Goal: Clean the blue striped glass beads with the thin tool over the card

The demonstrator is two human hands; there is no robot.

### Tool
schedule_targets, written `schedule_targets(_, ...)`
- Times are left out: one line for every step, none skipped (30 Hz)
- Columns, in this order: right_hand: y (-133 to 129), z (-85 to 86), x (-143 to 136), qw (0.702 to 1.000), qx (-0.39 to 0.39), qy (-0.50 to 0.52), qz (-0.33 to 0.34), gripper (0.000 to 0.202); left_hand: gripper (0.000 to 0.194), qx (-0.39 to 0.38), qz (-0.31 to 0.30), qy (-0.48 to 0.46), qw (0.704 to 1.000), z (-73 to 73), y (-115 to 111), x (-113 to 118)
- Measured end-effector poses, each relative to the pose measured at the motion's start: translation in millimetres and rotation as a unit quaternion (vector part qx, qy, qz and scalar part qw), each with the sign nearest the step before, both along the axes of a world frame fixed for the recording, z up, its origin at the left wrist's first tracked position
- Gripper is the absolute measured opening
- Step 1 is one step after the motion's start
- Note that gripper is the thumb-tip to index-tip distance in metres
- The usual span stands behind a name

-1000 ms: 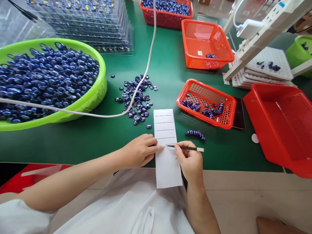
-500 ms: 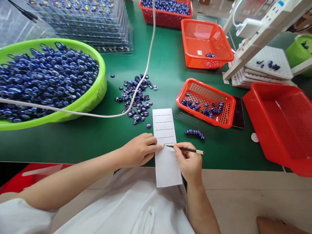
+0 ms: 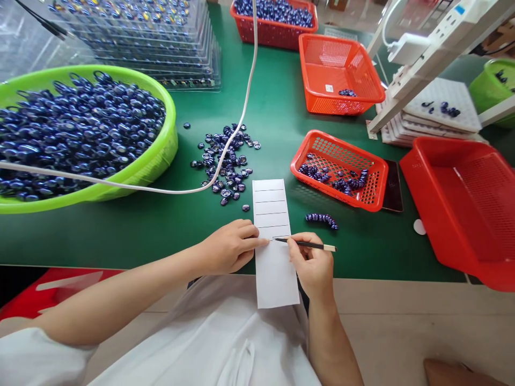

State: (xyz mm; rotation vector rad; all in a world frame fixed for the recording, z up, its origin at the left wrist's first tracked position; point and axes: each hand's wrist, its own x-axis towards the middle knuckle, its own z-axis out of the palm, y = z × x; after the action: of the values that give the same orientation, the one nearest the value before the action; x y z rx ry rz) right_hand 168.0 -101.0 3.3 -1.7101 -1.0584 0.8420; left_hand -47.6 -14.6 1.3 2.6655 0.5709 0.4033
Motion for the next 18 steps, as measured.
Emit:
schedule_targets(0,0.1,0,1.000,-0.004,-0.002,0.003,0.018,0.031,0.000,0.001,-0.001,1.000,0.2,0,0)
schedule_targets(0,0.1,0,1.000,-0.007,-0.007,0.004,0.018,0.031,0.000,0.000,-0.002,1.000,0.7,0,0)
schedule_targets(1,-0.1,0,1.000,-0.008,-0.012,0.002,0.018,0.031,0.000,0.000,-0.002,1.000,1.4,0,0)
schedule_targets(0,-0.4,0,1.000,-0.008,-0.014,0.001,0.018,0.030,0.000,0.001,-0.002,1.000,2.1,0,1)
schedule_targets(0,-0.9,0,1.000,-0.006,-0.010,-0.002,0.018,0.030,0.001,0.001,-0.001,1.000,2.8,0,1)
schedule_targets(0,-1.6,1,1.000,-0.002,0.003,-0.005,0.018,0.030,0.001,0.000,0.001,1.000,3.2,0,1)
schedule_targets(0,-2.3,1,1.000,0.004,0.021,-0.007,0.018,0.030,0.002,0.000,0.003,1.000,3.4,0,1)
schedule_targets(0,-3.0,2,0.999,0.011,0.043,-0.010,0.018,0.029,0.002,0.001,0.004,1.000,3.2,0,1)
schedule_targets(-1,-3.7,3,0.998,0.019,0.065,-0.013,0.019,0.029,0.003,0.001,0.005,1.000,2.7,0,1)
schedule_targets(-1,-4.2,4,0.996,0.027,0.084,-0.016,0.018,0.029,0.003,0.002,0.003,1.000,1.9,0,1)
schedule_targets(-1,-4.6,5,0.994,0.037,0.098,-0.021,0.018,0.029,0.001,0.004,-0.003,1.000,1.1,0,1)
schedule_targets(-1,-4.9,5,0.993,0.046,0.108,-0.025,0.017,0.030,-0.004,0.008,-0.012,1.000,0.5,-1,0)
schedule_targets(-2,-4.9,6,0.991,0.055,0.116,-0.030,0.017,0.031,-0.013,0.016,-0.023,1.000,0.4,-1,0)
schedule_targets(-2,-4.8,6,0.990,0.066,0.122,-0.035,0.016,0.031,-0.027,0.027,-0.035,0.999,1.1,-2,0)
schedule_targets(-2,-4.4,6,0.988,0.080,0.126,-0.043,0.015,0.031,-0.048,0.041,-0.045,0.997,2.8,-2,1)
schedule_targets(-3,-4.0,6,0.986,0.096,0.127,-0.055,0.014,0.030,-0.075,0.057,-0.052,0.994,5.5,-2,2)
schedule_targets(-3,-3.4,6,0.983,0.115,0.128,-0.068,0.014,0.028,-0.105,0.072,-0.058,0.990,9.3,-2,5)
schedule_targets(-3,-2.7,6,0.979,0.134,0.129,-0.082,0.013,0.026,-0.138,0.086,-0.062,0.985,14.0,-1,8)
